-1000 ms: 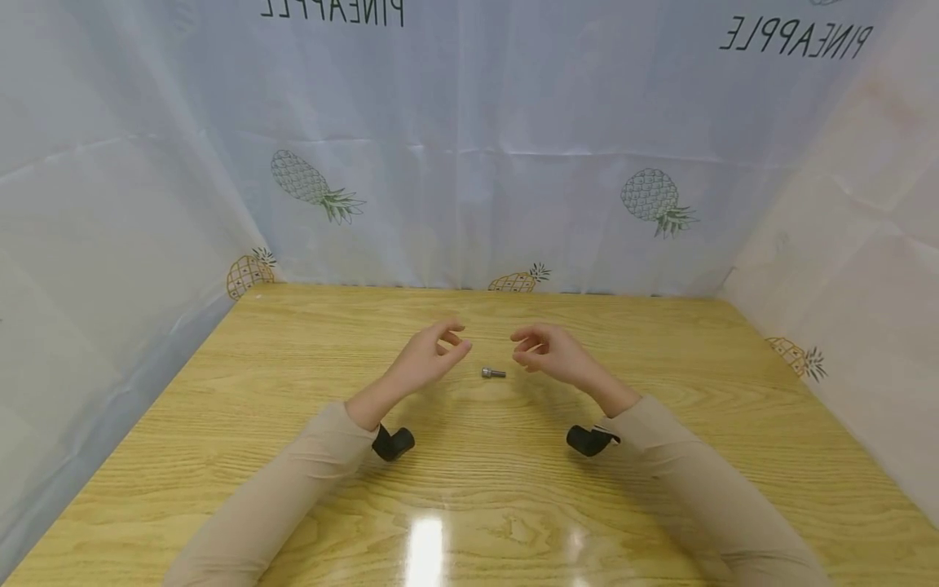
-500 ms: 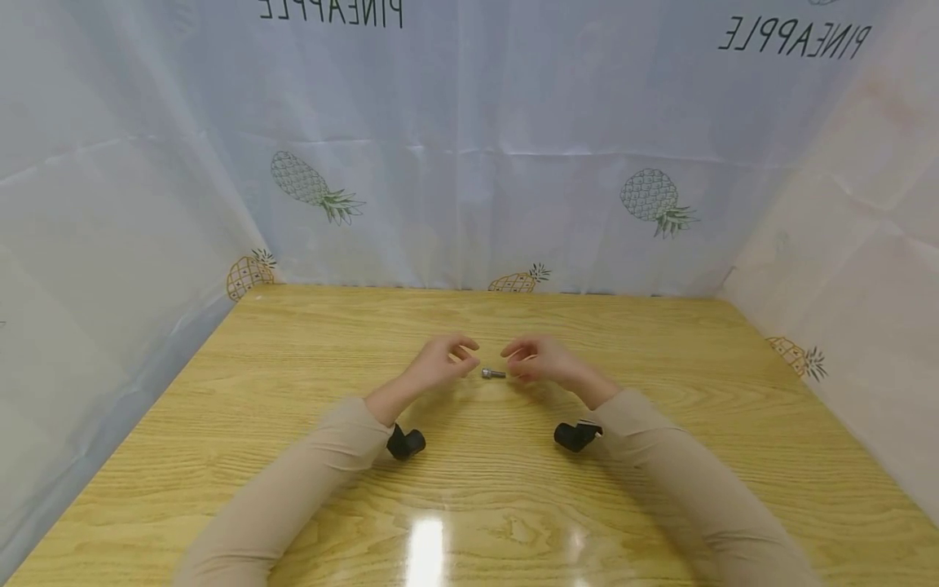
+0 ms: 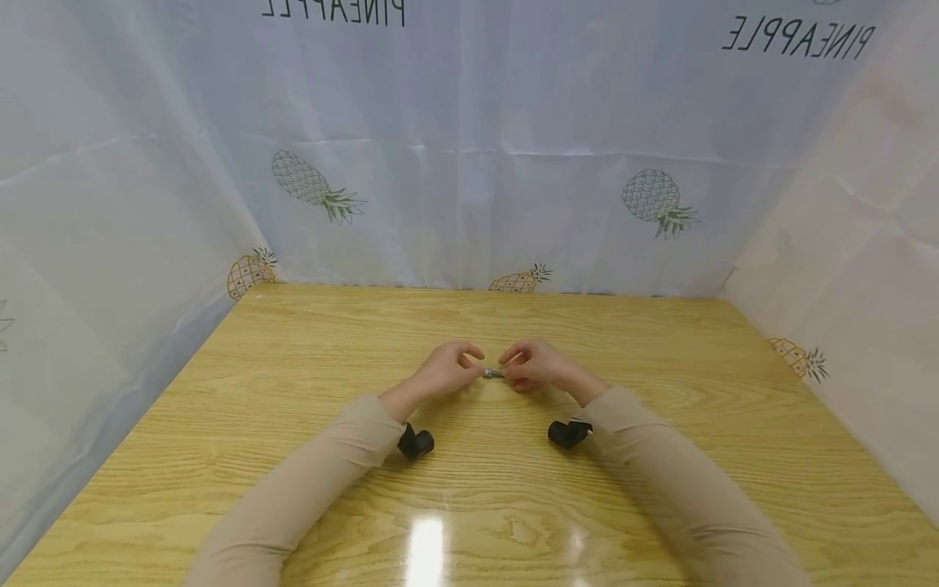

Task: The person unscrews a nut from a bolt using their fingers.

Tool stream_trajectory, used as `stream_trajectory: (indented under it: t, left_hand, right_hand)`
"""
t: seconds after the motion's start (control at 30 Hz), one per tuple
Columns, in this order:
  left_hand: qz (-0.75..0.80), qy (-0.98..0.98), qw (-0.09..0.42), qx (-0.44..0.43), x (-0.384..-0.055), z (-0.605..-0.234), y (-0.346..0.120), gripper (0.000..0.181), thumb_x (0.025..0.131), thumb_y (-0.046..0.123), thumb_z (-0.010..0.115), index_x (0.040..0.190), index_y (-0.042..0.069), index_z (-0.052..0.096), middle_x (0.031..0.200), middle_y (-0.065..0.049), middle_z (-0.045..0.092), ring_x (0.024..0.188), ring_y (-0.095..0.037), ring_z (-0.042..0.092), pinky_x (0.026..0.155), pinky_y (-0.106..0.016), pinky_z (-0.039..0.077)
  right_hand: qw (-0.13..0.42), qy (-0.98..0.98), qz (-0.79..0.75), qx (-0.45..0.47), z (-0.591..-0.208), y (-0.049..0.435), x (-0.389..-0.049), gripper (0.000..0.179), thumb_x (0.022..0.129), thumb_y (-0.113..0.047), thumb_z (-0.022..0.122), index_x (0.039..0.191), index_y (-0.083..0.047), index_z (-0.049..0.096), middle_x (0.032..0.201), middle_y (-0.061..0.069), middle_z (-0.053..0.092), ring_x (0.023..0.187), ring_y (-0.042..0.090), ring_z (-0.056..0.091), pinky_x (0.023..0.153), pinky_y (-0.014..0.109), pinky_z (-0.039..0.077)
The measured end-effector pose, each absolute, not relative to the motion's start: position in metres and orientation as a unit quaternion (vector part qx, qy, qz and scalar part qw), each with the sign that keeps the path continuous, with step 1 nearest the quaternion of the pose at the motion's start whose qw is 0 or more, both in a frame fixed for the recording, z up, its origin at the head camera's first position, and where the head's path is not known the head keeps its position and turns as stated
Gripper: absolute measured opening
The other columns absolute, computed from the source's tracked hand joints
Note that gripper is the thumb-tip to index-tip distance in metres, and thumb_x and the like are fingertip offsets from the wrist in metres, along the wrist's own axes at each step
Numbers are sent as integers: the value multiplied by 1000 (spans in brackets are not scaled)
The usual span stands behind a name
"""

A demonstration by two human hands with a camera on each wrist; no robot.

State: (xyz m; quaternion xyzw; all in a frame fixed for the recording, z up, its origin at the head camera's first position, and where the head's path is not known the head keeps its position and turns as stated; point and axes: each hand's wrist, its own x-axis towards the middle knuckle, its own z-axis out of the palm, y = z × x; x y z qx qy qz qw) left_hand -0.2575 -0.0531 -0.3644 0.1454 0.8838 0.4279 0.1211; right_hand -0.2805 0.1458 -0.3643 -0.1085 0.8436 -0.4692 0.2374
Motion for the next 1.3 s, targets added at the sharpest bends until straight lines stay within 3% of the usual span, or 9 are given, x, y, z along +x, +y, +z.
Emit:
stream_trajectory:
  t: [0.2,0.43,0.7,1.3]
  left_hand:
    - [431,880,142,139,-263,-368,-50,34,90,14,60,122,2,58,90,-15,69,65,-16,61,51,-19,41]
    - [424,883,154,130,-267,-368,-47,34,90,15,61,120,1,60,91,-15,71,63,-14,62,51,-18,41]
    - [416,887,159,119,-271,-371,-44,30,88,14,63,115,0,64,89,-11,72,57,-8,55,48,-17,38]
    - [391,902,148,108,-274,-374,-39,15,86,9,65,96,0,71,76,-7,66,56,-9,55,53,-18,45]
  right_hand:
    - [246,848,-458,-103,-365,145,-282,31,88,-5,60,117,7,57,94,9,64,68,7,61,66,26,56]
    - [246,860,-435,-104,-366,144,-283,27,88,-6,62,113,6,61,83,6,64,65,7,60,62,23,55]
    - [247,868,-420,-93,-368,142,-286,26,87,-7,63,110,4,62,79,4,63,61,6,59,60,21,54]
    - [241,879,-398,-109,-369,139,-286,17,88,-6,62,102,4,63,71,0,57,59,6,56,59,20,53]
